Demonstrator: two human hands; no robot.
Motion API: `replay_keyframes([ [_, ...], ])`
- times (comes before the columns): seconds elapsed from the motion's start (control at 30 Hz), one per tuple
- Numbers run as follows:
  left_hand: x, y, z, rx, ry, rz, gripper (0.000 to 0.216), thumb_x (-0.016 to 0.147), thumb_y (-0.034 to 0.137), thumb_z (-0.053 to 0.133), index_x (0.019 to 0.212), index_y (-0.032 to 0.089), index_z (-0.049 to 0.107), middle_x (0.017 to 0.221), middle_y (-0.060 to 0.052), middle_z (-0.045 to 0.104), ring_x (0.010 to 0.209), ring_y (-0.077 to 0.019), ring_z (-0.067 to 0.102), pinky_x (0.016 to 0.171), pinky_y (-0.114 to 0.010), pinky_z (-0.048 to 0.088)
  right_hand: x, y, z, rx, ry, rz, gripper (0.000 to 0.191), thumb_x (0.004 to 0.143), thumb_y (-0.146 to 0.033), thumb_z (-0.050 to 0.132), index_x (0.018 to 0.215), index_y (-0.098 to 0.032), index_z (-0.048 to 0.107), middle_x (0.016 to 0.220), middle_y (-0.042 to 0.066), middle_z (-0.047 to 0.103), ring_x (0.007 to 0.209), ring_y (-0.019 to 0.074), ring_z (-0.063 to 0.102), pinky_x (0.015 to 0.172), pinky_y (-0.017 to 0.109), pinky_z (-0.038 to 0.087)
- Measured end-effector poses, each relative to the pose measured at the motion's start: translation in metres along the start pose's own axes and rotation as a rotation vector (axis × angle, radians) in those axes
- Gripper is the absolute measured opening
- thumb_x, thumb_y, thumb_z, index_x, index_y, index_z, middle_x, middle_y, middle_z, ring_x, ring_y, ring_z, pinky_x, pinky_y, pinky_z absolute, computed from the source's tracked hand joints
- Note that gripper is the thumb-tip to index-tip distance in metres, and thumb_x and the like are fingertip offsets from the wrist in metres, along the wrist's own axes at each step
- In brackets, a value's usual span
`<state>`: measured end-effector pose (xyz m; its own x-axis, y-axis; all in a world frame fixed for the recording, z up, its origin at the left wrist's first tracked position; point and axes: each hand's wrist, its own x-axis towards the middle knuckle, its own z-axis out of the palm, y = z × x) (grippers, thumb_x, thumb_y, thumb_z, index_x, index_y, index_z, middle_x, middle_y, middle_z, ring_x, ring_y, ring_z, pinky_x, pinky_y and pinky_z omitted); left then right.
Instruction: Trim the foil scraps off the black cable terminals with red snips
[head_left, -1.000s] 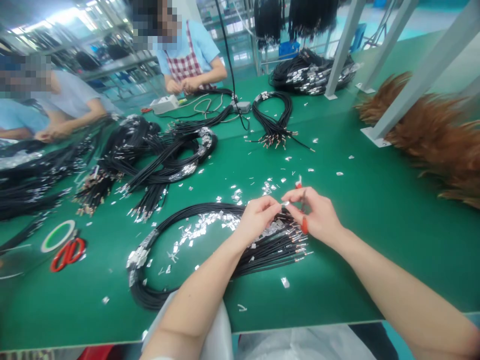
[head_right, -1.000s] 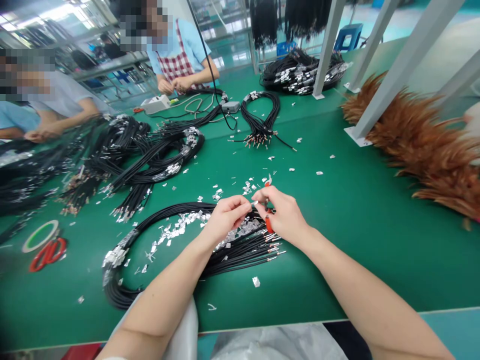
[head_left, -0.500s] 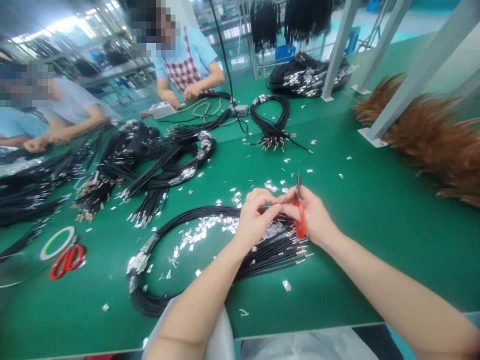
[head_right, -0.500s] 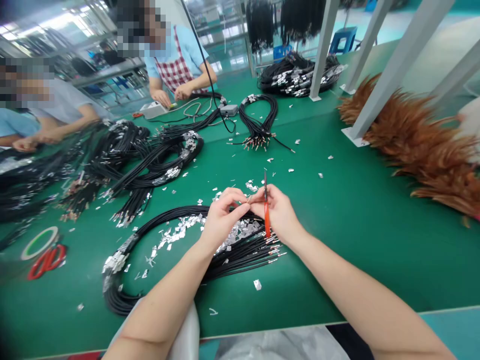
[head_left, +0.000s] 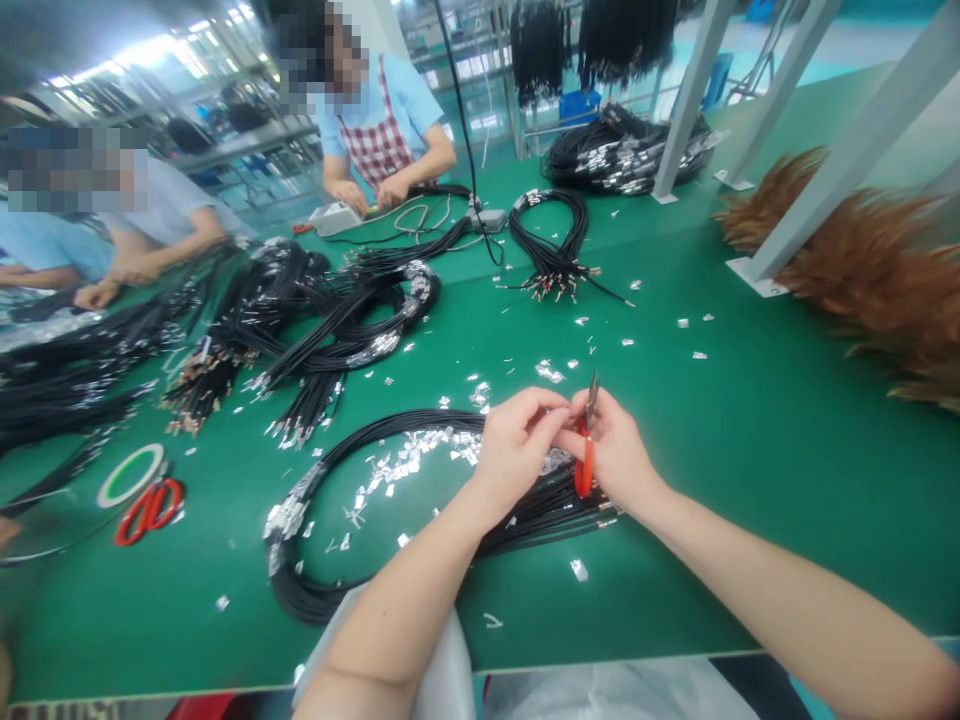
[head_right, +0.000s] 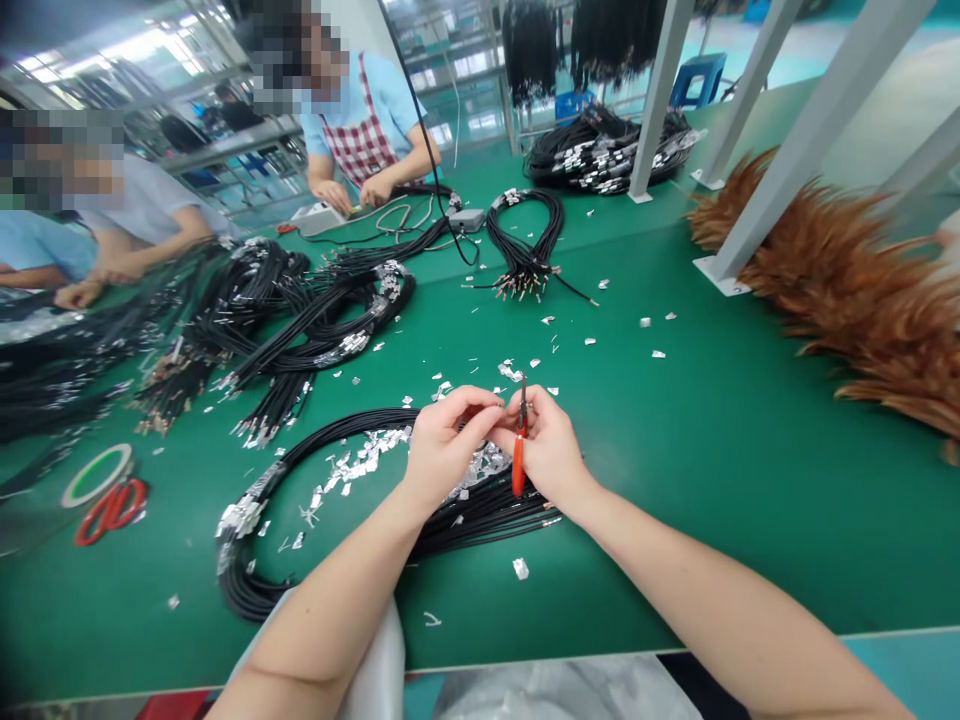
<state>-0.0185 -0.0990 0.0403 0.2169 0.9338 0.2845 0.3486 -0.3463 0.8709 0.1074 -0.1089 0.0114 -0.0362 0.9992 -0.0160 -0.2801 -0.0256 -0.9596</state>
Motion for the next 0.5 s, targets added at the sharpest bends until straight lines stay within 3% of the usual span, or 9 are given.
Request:
replay_keyframes([
  [0.33, -0.006, -0.014, 0.015, 0.094, -0.013, 0.07, 0.013, 0.087, 0.021, 0.044, 0.075, 0.019, 0.05, 0.088, -0.006, 0.06, 0.089, -0.0184, 0.052, 0.079, -0.033, 0.042, 0.008, 0.001, -0.011, -0.174, 0.064, -0.027, 0.039, 0.059, -0.034, 0.077, 0.074, -0.022, 0.044, 0.065, -0.005, 0.053, 0.06, 0.0118, 0.054, 0.061, 0.028, 0.046],
  [0.43, -0.005, -0.015, 0.016, -0.073, -0.035, -0.056, 0.014, 0.086, 0.024, 0.046, 0.074, 0.019, 0.049, 0.083, -0.004, 0.057, 0.084, -0.0167, 0.051, 0.079, -0.032, 0.042, 0.01, -0.005, -0.018, -0.326, 0.039, -0.025, 0.034, 0.059, -0.034, 0.077, 0.071, -0.021, 0.048, 0.063, -0.004, 0.054, 0.056, 0.0108, 0.051, 0.054, 0.025, 0.043],
  [0.5, 0.0, -0.014, 0.013, -0.311, -0.039, -0.202, 0.015, 0.084, 0.028, 0.049, 0.072, 0.018, 0.049, 0.075, -0.002, 0.054, 0.071, -0.0133, 0.05, 0.068, -0.028, 0.042, 0.009, -0.014, -0.023, -0.371, -0.057, 0.026, 0.028, 0.063, -0.037, 0.074, 0.072, -0.02, 0.053, 0.057, -0.005, 0.053, 0.049, 0.0098, 0.048, 0.048, 0.024, 0.04],
])
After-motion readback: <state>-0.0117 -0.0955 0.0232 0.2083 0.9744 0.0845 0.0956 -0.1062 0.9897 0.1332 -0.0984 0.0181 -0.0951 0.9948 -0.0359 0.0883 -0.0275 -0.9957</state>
